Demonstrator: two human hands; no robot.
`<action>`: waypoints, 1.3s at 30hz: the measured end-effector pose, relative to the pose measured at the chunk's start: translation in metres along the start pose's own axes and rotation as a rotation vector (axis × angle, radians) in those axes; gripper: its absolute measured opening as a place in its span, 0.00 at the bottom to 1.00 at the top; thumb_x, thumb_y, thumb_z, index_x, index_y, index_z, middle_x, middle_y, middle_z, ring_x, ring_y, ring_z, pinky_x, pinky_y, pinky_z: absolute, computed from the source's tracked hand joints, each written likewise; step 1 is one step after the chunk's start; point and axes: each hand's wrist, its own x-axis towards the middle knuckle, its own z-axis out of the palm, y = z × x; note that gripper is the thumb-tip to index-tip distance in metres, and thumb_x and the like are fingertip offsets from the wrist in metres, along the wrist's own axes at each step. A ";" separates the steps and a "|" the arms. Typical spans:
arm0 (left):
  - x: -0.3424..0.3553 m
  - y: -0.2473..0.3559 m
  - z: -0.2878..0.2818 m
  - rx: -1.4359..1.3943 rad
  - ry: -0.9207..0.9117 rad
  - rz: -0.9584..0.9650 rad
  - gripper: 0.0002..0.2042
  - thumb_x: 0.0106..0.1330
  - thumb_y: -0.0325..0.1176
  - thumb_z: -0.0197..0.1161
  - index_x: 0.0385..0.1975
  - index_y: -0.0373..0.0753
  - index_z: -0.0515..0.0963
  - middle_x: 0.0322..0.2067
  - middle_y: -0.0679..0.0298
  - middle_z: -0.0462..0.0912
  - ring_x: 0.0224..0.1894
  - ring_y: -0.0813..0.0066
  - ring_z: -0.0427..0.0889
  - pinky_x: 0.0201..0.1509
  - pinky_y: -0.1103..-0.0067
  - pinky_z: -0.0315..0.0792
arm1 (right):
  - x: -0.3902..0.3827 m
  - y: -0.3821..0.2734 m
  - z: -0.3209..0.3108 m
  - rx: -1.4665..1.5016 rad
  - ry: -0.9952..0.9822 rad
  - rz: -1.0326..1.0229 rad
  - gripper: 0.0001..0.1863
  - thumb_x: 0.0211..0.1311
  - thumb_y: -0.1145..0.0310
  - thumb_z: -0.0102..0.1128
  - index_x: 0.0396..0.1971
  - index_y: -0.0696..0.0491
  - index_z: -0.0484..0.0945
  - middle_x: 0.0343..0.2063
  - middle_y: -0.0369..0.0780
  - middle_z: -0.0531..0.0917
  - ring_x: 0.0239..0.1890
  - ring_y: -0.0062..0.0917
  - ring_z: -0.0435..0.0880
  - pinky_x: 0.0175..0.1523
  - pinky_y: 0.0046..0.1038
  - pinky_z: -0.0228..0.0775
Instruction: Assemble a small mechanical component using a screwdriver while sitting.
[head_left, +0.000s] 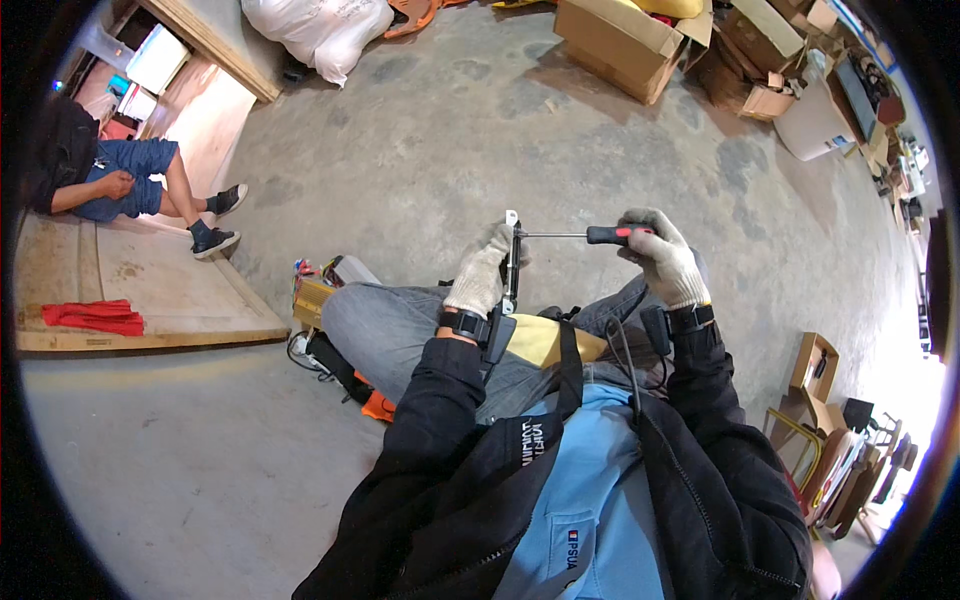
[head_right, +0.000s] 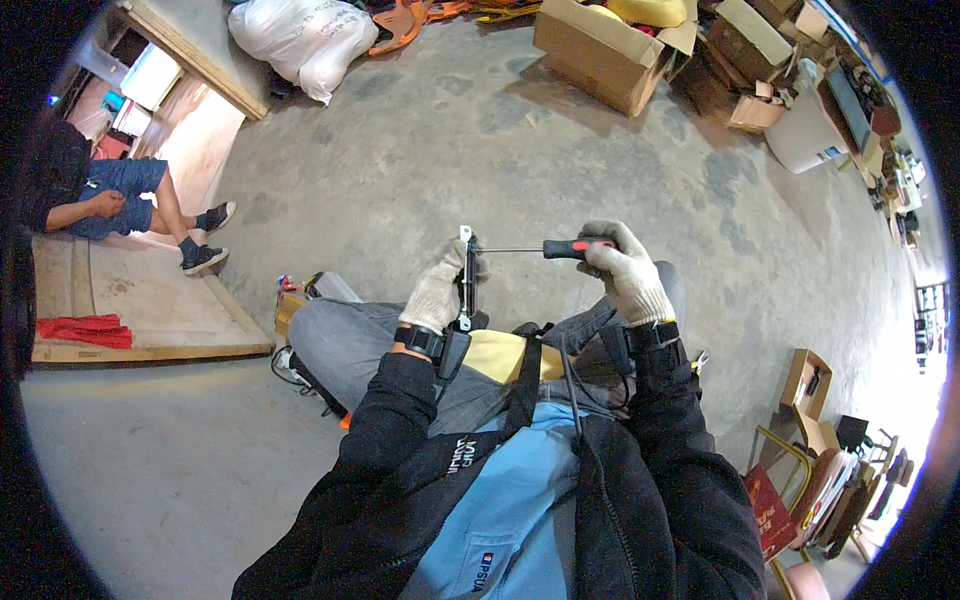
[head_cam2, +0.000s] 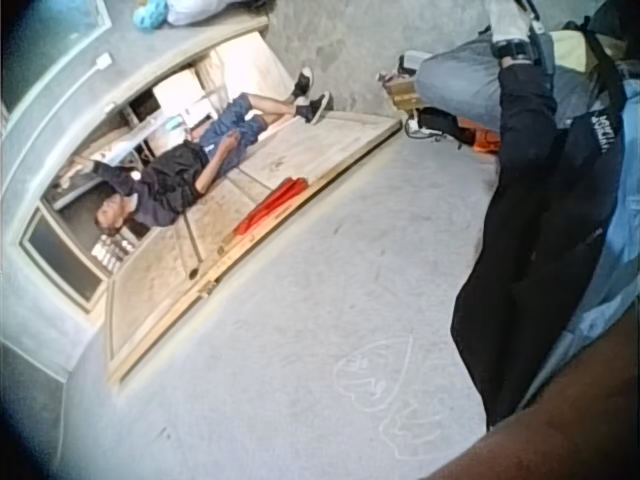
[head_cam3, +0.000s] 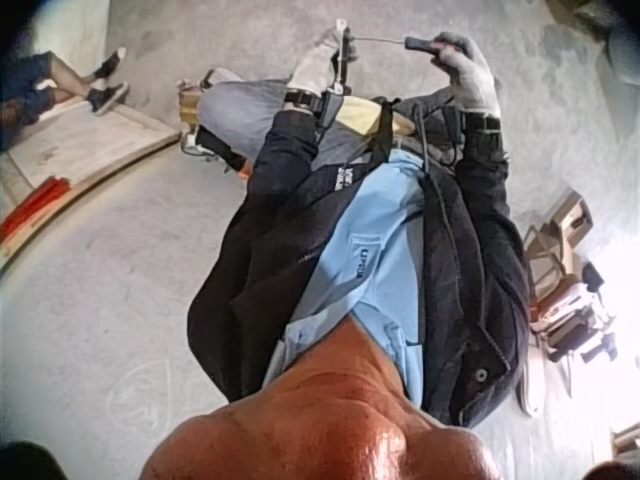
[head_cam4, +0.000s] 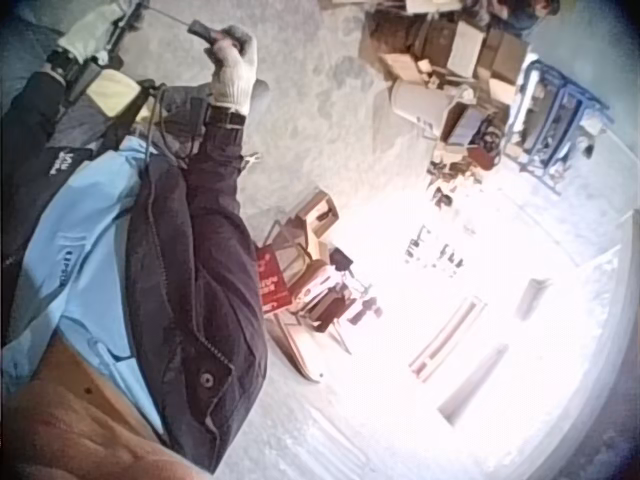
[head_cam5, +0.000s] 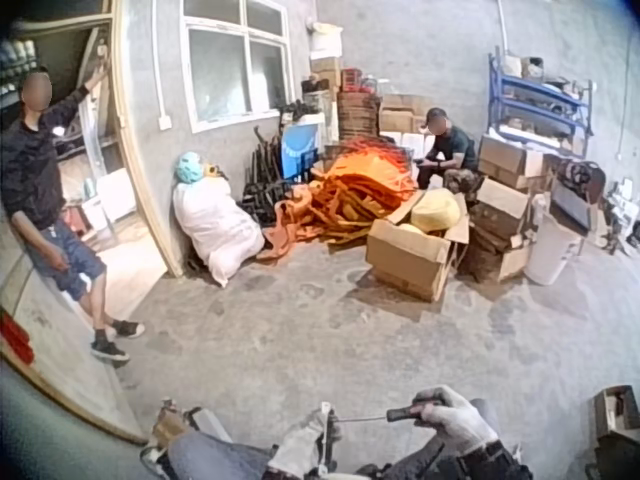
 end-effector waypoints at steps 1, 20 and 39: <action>0.000 0.000 0.000 -0.001 0.006 -0.002 0.23 0.70 0.50 0.67 0.52 0.38 0.78 0.36 0.65 0.83 0.35 0.74 0.84 0.43 0.73 0.84 | -0.001 -0.004 0.004 0.028 0.021 0.033 0.17 0.70 0.65 0.63 0.53 0.59 0.78 0.41 0.38 0.82 0.37 0.19 0.81 0.40 0.22 0.77; 0.003 -0.008 -0.003 -0.064 0.001 -0.045 0.22 0.70 0.51 0.66 0.52 0.39 0.80 0.45 0.63 0.86 0.38 0.75 0.85 0.47 0.72 0.83 | 0.003 0.006 -0.011 0.086 0.067 0.113 0.18 0.71 0.62 0.63 0.51 0.59 0.77 0.34 0.39 0.83 0.32 0.21 0.83 0.36 0.23 0.78; -0.008 -0.012 0.007 0.088 0.017 -0.058 0.17 0.77 0.47 0.60 0.55 0.43 0.83 0.37 0.72 0.84 0.36 0.83 0.78 0.43 0.82 0.75 | 0.010 0.023 0.109 -1.036 -0.098 -0.414 0.13 0.56 0.60 0.71 0.36 0.52 0.83 0.34 0.46 0.81 0.40 0.47 0.83 0.45 0.43 0.76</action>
